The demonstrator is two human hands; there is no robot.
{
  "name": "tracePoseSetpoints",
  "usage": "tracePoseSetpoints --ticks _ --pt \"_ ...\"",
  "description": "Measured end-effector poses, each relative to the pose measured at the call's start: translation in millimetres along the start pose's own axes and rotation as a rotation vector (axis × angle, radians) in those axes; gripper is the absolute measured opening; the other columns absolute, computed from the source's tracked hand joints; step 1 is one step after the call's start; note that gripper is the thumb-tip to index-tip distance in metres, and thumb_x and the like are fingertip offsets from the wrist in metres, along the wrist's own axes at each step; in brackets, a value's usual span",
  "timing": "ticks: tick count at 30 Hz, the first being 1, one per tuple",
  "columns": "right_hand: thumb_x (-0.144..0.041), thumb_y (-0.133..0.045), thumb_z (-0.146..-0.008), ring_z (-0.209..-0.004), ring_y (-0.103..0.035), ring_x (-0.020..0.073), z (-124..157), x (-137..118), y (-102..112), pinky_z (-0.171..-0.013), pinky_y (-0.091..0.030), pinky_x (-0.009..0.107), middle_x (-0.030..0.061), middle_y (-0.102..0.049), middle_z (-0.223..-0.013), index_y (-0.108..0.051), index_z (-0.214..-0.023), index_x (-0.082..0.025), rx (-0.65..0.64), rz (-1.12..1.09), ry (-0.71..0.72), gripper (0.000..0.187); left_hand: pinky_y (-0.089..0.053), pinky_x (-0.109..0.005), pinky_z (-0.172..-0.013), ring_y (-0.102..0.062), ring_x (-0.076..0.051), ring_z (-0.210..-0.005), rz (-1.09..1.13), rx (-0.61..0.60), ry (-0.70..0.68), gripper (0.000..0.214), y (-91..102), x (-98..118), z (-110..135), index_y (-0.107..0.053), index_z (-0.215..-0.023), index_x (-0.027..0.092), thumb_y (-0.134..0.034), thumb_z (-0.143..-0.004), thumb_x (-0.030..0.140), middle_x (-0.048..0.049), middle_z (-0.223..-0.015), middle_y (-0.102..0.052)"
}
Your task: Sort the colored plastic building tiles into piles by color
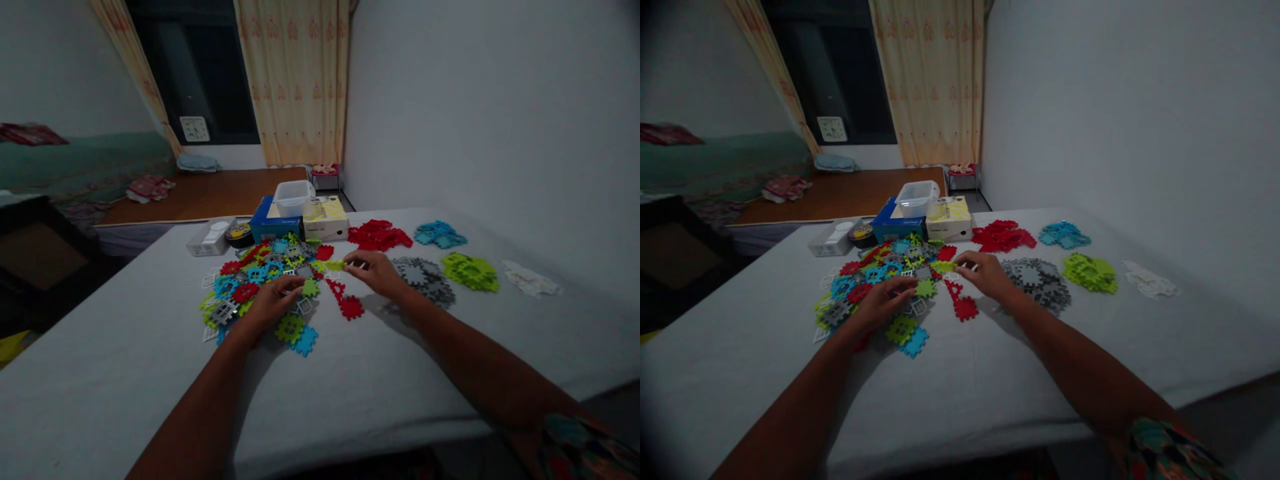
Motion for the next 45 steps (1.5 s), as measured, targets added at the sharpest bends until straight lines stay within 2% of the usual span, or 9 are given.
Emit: tracePoseSetpoints --ticks 4,8,12,18,25,32,35,40,45 --pt "-0.036 -0.063 -0.084 -0.071 -0.065 0.0170 23.4 42.5 112.0 -0.066 -0.051 0.029 0.0055 -0.074 -0.089 -0.073 -0.097 -0.020 0.235 0.307 -0.082 0.024 -0.056 -0.036 -0.086 -0.069 -0.023 -0.098 -0.009 0.001 -0.006 0.042 2.2 0.5 -1.0 -0.071 -0.109 0.019 -0.057 -0.085 0.051 -0.0086 -0.111 -0.074" --pt "-0.034 -0.057 -0.083 -0.075 -0.067 0.0211 83.9 109.9 221.8 -0.075 -0.051 0.035 0.0082 -0.074 -0.095 -0.074 -0.098 -0.020 0.484 0.725 -0.303 0.026 -0.056 -0.035 -0.086 -0.069 -0.024 -0.099 -0.033 0.000 -0.018 0.043 1.0 1.7 -2.4 -0.073 -0.106 0.020 -0.057 -0.084 0.054 -0.0082 -0.110 -0.074" --pt "-0.031 -0.053 -0.081 -0.081 -0.067 0.0253 131.9 170.6 265.5 -0.072 -0.049 0.036 0.0107 -0.074 -0.093 -0.075 -0.100 -0.018 0.443 0.931 -0.540 0.031 -0.056 -0.035 -0.085 -0.070 -0.024 -0.096 -0.062 0.014 -0.013 0.045 5.7 1.5 -3.2 -0.073 -0.105 0.021 -0.057 -0.083 0.056 -0.0070 -0.108 -0.075" --pt "-0.021 -0.048 -0.080 -0.088 -0.065 0.0290 149.0 191.2 251.9 -0.073 -0.049 0.040 0.0138 -0.074 -0.102 -0.077 -0.106 -0.020 0.271 0.974 -0.643 0.039 -0.055 -0.036 -0.085 -0.069 -0.024 -0.094 -0.140 0.061 0.034 0.046 21.4 -0.2 -3.5 -0.075 -0.106 0.023 -0.053 -0.084 0.057 -0.0057 -0.106 -0.076" --pt "-0.038 -0.060 -0.083 -0.110 -0.060 0.0306 150.9 172.9 224.2 -0.092 -0.049 0.045 0.0102 -0.070 -0.120 -0.075 -0.107 -0.023 0.224 0.880 -0.392 0.032 -0.055 -0.036 -0.085 -0.070 -0.024 -0.094 -0.176 0.058 0.001 0.045 21.9 -2.9 -4.2 -0.076 -0.104 0.025 -0.053 -0.083 0.058 -0.0053 -0.105 -0.076" --pt "-0.044 -0.054 -0.085 -0.112 -0.061 0.0309 149.5 153.9 224.0 -0.099 -0.046 0.049 0.0116 -0.071 -0.116 -0.074 -0.101 -0.022 0.355 0.757 -0.353 0.034 -0.054 -0.035 -0.086 -0.070 -0.024 -0.093 -0.195 0.064 0.006 0.042 22.6 2.2 -4.1 -0.076 -0.102 0.025 -0.053 -0.082 0.053 -0.0041 -0.104 -0.076" --pt "-0.046 -0.039 -0.093 -0.117 -0.060 0.0280 130.1 144.4 201.8 -0.104 -0.045 0.049 0.0111 -0.069 -0.121 -0.070 -0.112 -0.021 0.397 0.581 -0.335 0.044 -0.054 -0.036 -0.087 -0.070 -0.024 -0.094 -0.189 0.064 0.006 0.042 21.0 2.0 -5.1 -0.076 -0.101 0.025 -0.052 -0.082 0.053 -0.0045 -0.105 -0.076" --pt "-0.057 -0.038 -0.093 -0.122 -0.059 0.0265 105.9 160.2 148.1 -0.107 -0.045 0.046 0.0100 -0.067 -0.126 -0.065 -0.122 -0.025 0.280 0.397 -0.403 0.051 -0.055 -0.035 -0.085 -0.069 -0.024 -0.095 -0.158 0.044 -0.009 0.043 17.4 -0.3 -5.3 -0.075 -0.103 0.024 -0.052 -0.082 0.054 -0.0052 -0.106 -0.076" --pt "-0.059 -0.034 -0.094 -0.124 -0.057 0.0281 106.0 182.3 134.3 -0.108 -0.044 0.048 0.0119 -0.065 -0.128 -0.061 -0.126 -0.022 0.312 0.397 -0.480 0.055 -0.055 -0.036 -0.087 -0.069 -0.024 -0.096 -0.154 0.035 -0.032 0.041 15.4 0.4 -4.5 -0.076 -0.102 0.025 -0.053 -0.083 0.053 -0.0053 -0.109 -0.075"
Point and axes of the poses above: each hand's wrist, its own z-axis away from the middle knuckle, its own y-axis out of the back of the hand, x = y × z, the point moved 7 cm from there along -z, towards the middle knuckle
